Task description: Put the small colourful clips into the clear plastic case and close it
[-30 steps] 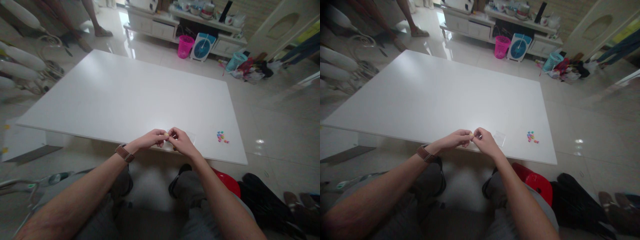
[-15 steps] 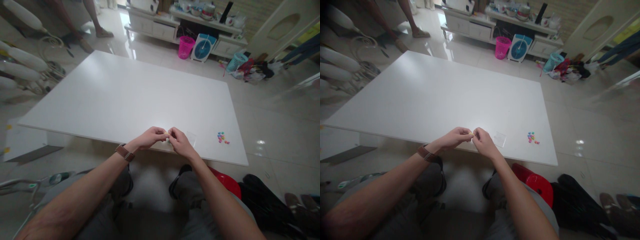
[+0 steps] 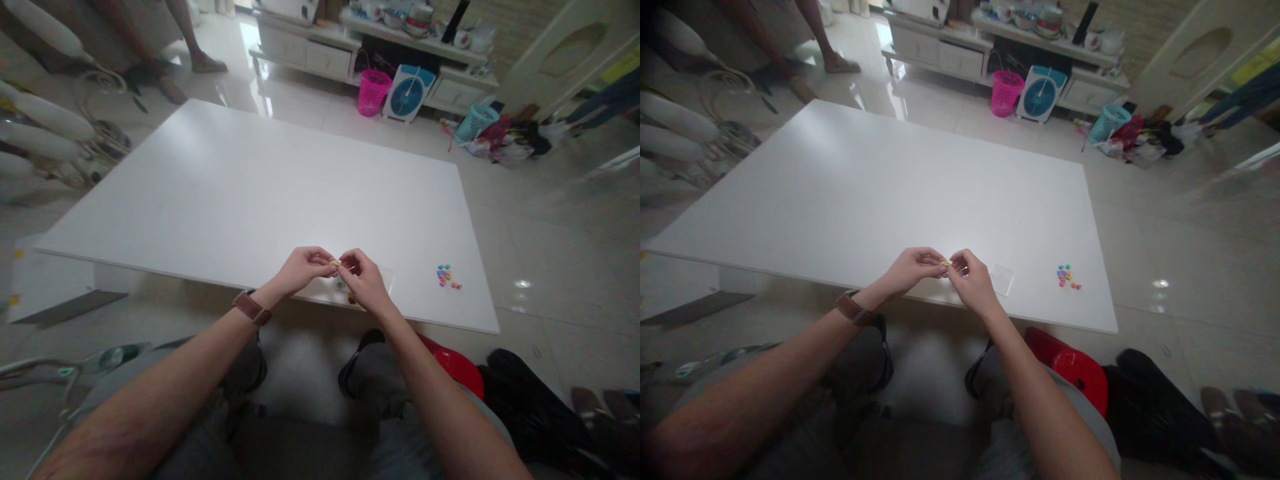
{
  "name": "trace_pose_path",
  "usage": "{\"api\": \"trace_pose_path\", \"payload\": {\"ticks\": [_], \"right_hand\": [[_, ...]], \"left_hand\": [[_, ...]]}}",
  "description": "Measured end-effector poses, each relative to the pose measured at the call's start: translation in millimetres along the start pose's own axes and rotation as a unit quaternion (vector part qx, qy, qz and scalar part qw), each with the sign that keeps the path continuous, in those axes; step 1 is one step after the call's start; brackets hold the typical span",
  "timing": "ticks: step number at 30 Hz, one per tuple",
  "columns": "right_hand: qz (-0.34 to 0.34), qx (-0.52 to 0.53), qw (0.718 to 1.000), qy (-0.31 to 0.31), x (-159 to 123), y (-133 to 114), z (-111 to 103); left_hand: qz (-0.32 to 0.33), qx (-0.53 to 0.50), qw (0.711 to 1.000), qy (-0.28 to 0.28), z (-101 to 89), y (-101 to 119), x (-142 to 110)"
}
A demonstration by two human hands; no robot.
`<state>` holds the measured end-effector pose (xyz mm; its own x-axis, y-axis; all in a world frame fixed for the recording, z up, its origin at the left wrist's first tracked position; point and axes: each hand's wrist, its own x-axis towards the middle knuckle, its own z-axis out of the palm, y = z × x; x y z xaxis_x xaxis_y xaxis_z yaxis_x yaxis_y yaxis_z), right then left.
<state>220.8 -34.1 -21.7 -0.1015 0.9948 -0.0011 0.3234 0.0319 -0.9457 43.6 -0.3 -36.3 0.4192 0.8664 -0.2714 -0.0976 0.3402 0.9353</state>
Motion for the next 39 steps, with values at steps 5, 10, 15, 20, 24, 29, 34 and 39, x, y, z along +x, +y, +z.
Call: {"api": "trace_pose_path", "payload": {"ticks": [5, 10, 15, 20, 24, 29, 34, 39], "right_hand": [[-0.02, -0.03, 0.999, 0.007, -1, 3, -2], [-0.039, -0.087, 0.995, -0.006, -4, 6, -3], [-0.047, -0.126, 0.99, -0.036, -4, 11, -3], [-0.044, -0.142, 0.988, -0.047, -2, 14, -3], [-0.026, -0.153, 0.988, -0.024, 3, 13, -16], [0.002, -0.26, 0.965, -0.045, 4, 19, -36], [0.023, -0.372, 0.922, -0.107, -1, 28, -39], [0.042, -0.403, 0.902, -0.145, 1, 33, -32]], "left_hand": [[-0.016, 0.003, 1.0, 0.003, 1.0, -2, -2], [-0.034, 0.034, 0.999, -0.002, 2.1, -3, -4], [-0.056, 0.058, 0.996, -0.024, 2.8, -5, -3], [-0.071, 0.058, 0.995, -0.033, 5.4, -8, -2], [-0.089, 0.052, 0.994, -0.043, 5.8, -9, -2], [-0.079, 0.1, 0.992, 0.006, 4.3, -6, -6], [-0.072, 0.09, 0.993, 0.026, 5.2, -5, -6], [-0.072, 0.073, 0.994, 0.033, 5.4, -9, -2]]}}
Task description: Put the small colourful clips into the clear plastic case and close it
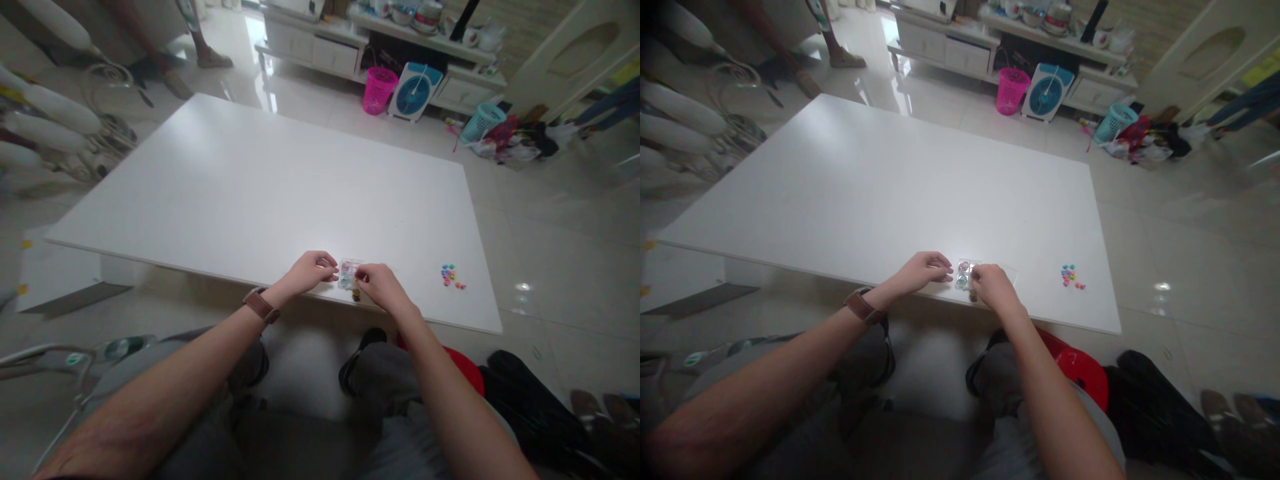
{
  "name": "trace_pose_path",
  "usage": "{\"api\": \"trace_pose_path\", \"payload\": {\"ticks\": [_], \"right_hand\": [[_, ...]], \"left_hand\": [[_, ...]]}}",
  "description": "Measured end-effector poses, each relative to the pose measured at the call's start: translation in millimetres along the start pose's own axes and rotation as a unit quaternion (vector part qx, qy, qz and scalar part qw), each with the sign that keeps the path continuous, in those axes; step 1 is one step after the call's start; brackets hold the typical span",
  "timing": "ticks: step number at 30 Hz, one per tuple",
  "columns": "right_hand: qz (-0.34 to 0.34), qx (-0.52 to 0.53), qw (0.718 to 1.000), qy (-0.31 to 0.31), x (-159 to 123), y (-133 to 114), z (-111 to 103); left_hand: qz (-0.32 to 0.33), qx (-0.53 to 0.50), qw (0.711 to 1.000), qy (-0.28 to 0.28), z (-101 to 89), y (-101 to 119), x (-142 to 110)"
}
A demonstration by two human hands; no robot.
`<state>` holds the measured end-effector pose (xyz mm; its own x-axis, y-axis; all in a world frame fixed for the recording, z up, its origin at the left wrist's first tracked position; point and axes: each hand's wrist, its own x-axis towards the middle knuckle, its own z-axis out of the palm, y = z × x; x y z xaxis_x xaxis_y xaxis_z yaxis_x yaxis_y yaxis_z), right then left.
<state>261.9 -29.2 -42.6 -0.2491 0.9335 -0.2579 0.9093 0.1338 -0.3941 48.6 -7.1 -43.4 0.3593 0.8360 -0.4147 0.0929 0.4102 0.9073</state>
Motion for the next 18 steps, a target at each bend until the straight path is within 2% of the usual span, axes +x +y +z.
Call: {"api": "trace_pose_path", "payload": {"ticks": [3, 9, 15, 18], "right_hand": [[-0.01, -0.014, 1.0, -0.009, 2, -2, 1], [-0.027, -0.048, 0.997, 0.05, 1, -5, -6], [-0.004, -0.086, 0.996, -0.021, -5, -8, -6], [0.008, -0.088, 0.996, -0.02, -8, -7, -11]], "left_hand": [[0.009, 0.012, 1.0, 0.007, -0.8, -1, 2], [0.024, 0.032, 0.999, 0.012, -2.9, 0, 1], [0.029, 0.071, 0.997, 0.011, -2.7, -6, 1], [0.043, 0.095, 0.995, 0.002, -3.2, -9, 2]]}}
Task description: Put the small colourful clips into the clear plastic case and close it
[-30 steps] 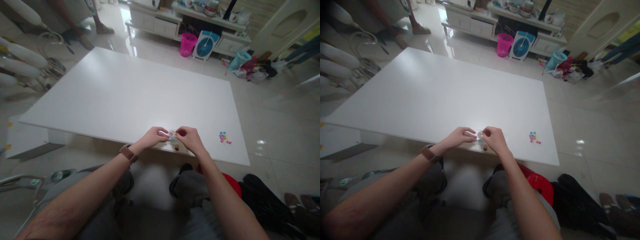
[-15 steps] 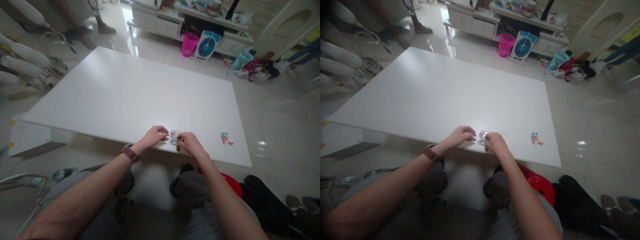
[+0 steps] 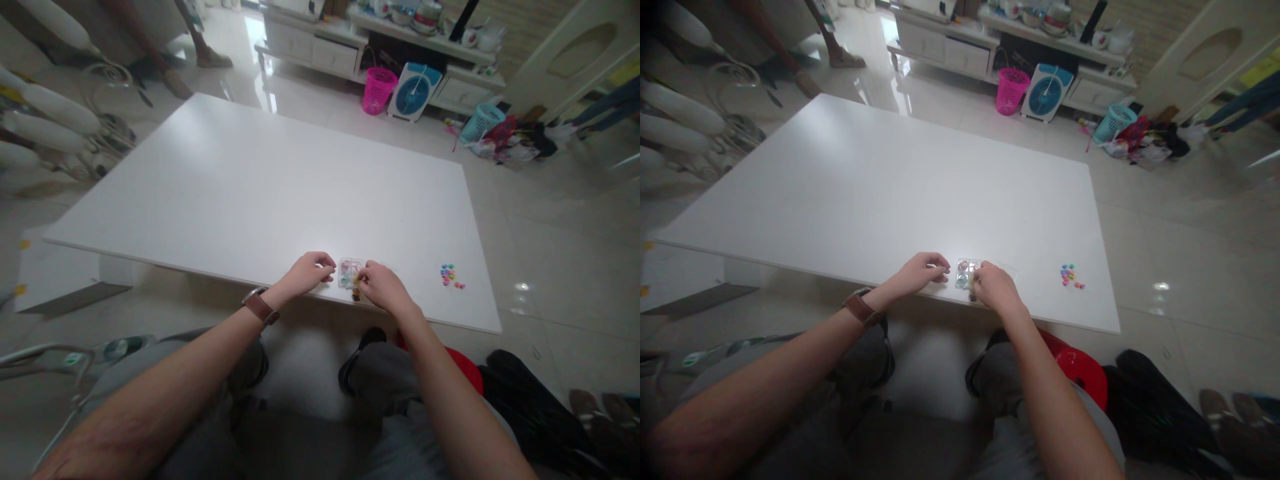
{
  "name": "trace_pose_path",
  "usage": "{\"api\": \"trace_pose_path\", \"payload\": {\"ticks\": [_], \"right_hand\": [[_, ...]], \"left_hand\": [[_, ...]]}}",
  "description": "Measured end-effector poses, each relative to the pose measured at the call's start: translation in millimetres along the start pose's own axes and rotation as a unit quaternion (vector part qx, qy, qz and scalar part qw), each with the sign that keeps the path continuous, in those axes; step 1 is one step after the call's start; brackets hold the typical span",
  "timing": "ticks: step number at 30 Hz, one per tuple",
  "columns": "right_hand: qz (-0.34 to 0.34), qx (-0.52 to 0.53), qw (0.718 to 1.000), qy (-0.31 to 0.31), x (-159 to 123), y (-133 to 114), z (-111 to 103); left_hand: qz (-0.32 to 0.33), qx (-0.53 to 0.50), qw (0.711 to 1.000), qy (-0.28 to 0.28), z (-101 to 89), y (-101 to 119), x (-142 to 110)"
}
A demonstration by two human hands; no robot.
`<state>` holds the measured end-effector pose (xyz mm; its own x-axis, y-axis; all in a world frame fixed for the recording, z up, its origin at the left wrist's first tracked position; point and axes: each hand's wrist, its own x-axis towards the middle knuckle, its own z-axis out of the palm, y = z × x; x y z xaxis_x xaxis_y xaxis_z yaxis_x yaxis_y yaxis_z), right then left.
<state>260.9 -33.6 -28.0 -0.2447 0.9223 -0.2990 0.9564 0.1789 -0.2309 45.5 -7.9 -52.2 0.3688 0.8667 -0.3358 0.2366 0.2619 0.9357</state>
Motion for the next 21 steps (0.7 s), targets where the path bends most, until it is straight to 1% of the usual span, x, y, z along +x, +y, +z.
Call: {"api": "trace_pose_path", "payload": {"ticks": [3, 6, 8, 10, 12, 14, 18, 21], "right_hand": [[0.025, 0.002, 0.999, 0.041, 0, 11, -9], [0.058, -0.004, 0.996, 0.069, 2, 29, -12], [0.071, -0.009, 0.996, 0.052, 2, 41, -9], [0.078, -0.018, 0.997, 0.015, 2, 48, -4], [0.085, -0.031, 0.996, -0.022, 1, 50, 1], [0.096, -0.043, 0.994, -0.043, 0, 49, 4], [0.115, -0.065, 0.991, -0.036, -1, 41, 2], [0.103, -0.081, 0.991, -0.022, -1, 38, -1]], "left_hand": [[0.013, 0.037, 0.999, -0.002, -1.5, 1, 1], [0.039, 0.118, 0.992, 0.006, -3.0, 3, 0], [0.084, 0.174, 0.981, 0.007, -2.6, 1, -2], [0.149, 0.222, 0.964, -0.003, -0.8, -4, -4], [0.211, 0.261, 0.942, -0.022, 2.3, -11, -6], [0.243, 0.292, 0.924, -0.038, 6.0, -18, -8], [0.246, 0.33, 0.91, -0.054, 10.4, -25, -11], [0.237, 0.342, 0.907, -0.056, 9.5, -23, -11]]}}
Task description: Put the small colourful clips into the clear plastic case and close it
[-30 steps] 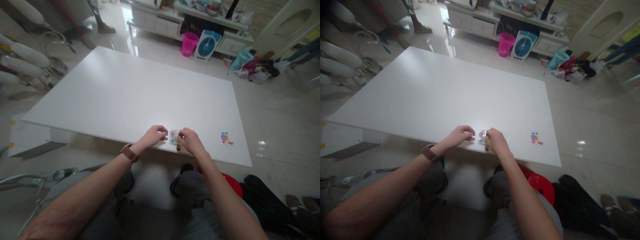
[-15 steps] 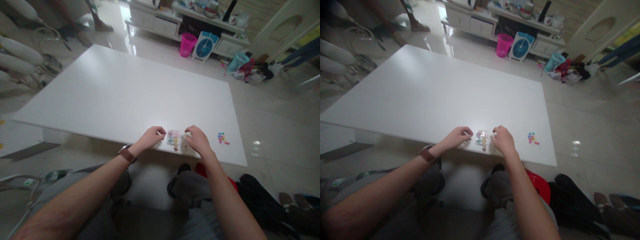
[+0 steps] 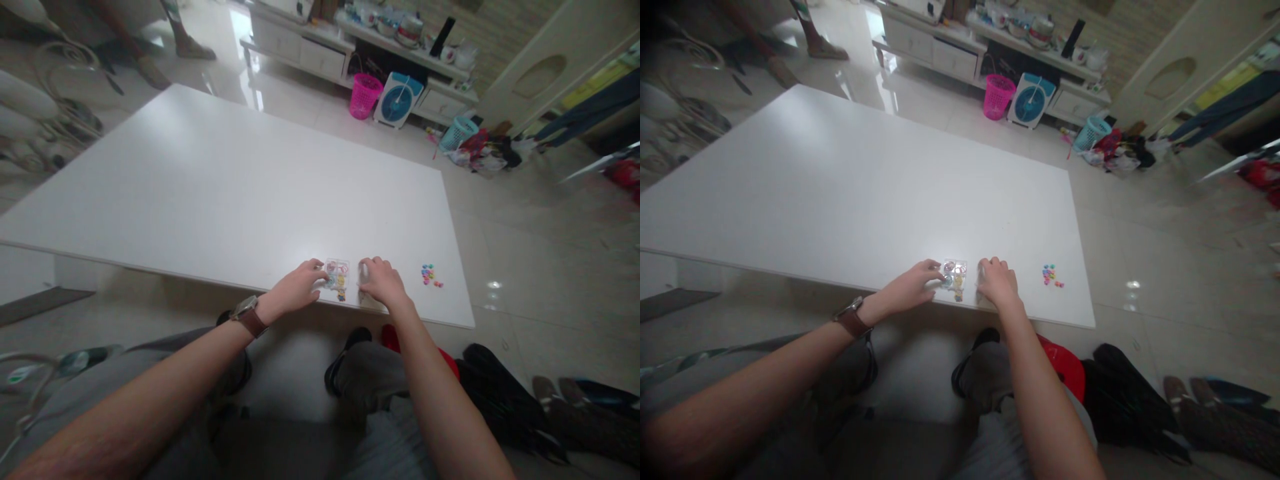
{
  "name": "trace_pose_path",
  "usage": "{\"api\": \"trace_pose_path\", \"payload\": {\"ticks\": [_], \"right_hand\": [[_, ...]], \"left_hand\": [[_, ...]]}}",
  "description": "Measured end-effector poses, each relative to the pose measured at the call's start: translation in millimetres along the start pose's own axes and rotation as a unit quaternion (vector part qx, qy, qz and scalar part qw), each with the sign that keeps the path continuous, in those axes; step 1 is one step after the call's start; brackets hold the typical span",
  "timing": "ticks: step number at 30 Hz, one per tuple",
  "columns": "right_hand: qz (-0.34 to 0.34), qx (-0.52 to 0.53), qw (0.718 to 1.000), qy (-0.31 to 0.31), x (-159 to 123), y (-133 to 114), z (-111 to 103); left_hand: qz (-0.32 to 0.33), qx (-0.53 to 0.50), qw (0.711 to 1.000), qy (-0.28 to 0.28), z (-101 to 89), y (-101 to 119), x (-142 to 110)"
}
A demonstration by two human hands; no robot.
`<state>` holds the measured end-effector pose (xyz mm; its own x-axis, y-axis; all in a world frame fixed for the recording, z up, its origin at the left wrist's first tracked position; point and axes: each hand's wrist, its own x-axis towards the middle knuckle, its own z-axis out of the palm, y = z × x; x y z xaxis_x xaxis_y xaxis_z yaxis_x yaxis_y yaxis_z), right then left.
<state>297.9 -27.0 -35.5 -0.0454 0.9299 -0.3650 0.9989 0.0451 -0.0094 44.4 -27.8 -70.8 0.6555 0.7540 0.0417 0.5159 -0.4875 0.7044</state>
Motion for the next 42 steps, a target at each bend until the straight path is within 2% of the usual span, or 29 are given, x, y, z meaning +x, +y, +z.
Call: {"api": "trace_pose_path", "payload": {"ticks": [3, 6, 10, 13, 15, 24, 31, 42], "right_hand": [[-0.009, 0.026, 0.999, 0.024, 0, 2, -3], [-0.019, 0.111, 0.989, 0.096, 1, 5, -8], [-0.089, 0.271, 0.939, 0.192, 4, 0, -13], [-0.14, 0.342, 0.903, 0.219, 3, -10, -13], [-0.16, 0.358, 0.895, 0.211, 2, -17, -12], [-0.217, 0.349, 0.9, 0.145, -6, -30, -9], [-0.248, 0.356, 0.897, 0.077, -10, -41, -6], [-0.215, 0.185, 0.958, 0.047, -9, -38, 0]], "left_hand": [[-0.008, 0.007, 1.0, -0.005, -5.0, 1, 0], [-0.012, 0.009, 1.0, -0.005, -8.3, -1, 1], [-0.013, 0.014, 1.0, -0.004, -7.6, -5, 1], [-0.011, 0.024, 1.0, -0.008, -5.5, -6, 2], [-0.013, 0.032, 0.999, -0.006, -4.6, -6, 2], [-0.019, -0.002, 1.0, 0.024, -8.3, -3, 3], [-0.023, -0.011, 0.999, 0.022, 0.7, -13, 3], [-0.02, 0.013, 1.0, 0.015, 1.8, -15, 5]]}}
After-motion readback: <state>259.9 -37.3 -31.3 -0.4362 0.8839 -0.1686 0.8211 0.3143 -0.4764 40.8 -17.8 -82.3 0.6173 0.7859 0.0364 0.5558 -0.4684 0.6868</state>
